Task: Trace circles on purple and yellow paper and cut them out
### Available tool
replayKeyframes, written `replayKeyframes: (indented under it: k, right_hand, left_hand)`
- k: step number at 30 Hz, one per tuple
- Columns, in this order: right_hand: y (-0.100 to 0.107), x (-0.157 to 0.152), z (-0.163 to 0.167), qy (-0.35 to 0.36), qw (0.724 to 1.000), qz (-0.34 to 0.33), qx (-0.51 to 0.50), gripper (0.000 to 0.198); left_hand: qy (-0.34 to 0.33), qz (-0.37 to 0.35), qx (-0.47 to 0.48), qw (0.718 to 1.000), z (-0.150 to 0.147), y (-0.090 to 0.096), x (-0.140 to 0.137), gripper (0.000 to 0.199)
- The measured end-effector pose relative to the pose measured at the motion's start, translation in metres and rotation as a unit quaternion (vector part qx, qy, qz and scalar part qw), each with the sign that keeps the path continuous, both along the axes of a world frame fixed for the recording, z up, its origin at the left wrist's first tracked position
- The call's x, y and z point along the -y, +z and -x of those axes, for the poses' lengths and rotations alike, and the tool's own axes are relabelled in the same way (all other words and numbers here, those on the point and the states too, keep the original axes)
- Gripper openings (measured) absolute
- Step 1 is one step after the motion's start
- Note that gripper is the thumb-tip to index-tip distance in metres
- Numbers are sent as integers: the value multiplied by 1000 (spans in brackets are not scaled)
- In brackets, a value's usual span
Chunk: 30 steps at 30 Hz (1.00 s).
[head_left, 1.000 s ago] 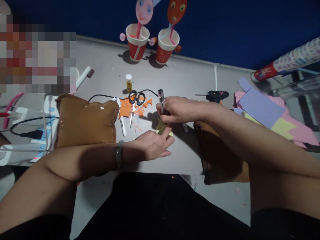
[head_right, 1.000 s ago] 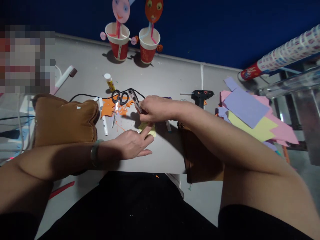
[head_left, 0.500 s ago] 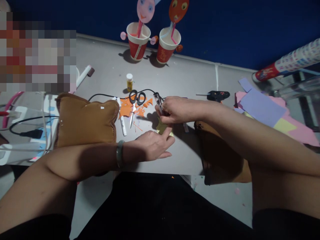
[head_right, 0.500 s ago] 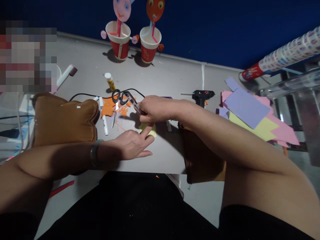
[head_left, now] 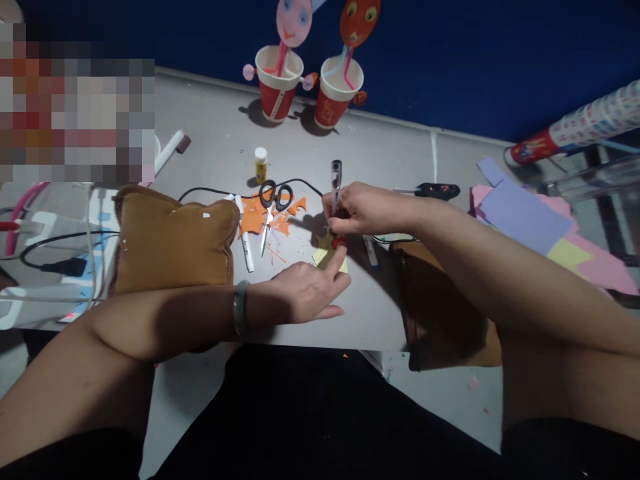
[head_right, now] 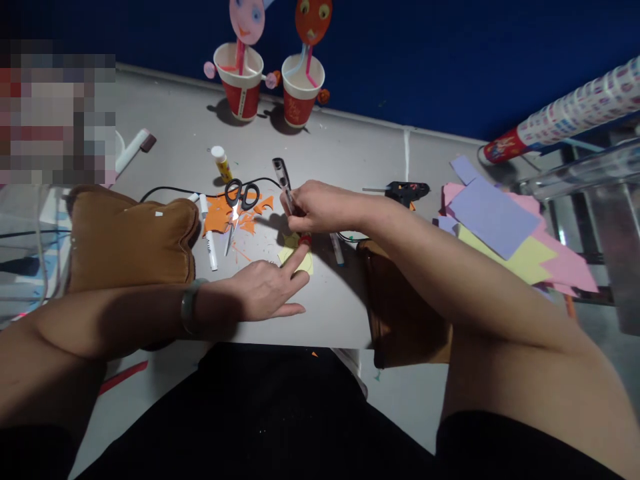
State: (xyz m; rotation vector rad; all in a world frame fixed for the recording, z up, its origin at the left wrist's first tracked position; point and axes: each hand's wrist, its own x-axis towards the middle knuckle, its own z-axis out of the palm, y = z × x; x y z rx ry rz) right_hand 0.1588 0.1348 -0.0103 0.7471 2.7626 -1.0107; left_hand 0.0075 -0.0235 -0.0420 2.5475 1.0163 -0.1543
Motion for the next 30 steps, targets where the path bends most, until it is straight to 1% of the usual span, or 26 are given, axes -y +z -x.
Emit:
replayKeyframes:
  k: [4,9,14,22,30]
  right_hand:
    - [2,2,-10,-43,999,1,-13,13]
    - [6,6,-15,-93,995,3,-43,9]
    - [3,11,-16,-103,993,27,-43,6]
    - [-5,11,-21,-124,991,29,-38,7]
    - [-11,15,-33,-161,983,45,-78,8]
  left_hand:
    - [0,7,5,1000,0,-1,0,57]
    - [-7,-15,-9,1000,-1,2,0,58]
    - [-14,-20,-16,1000,-1,2,0,57]
    - [-11,-11,-12,1000,0,2,0,58]
    - [-9,-17,-12,1000,-1,-3,1,59]
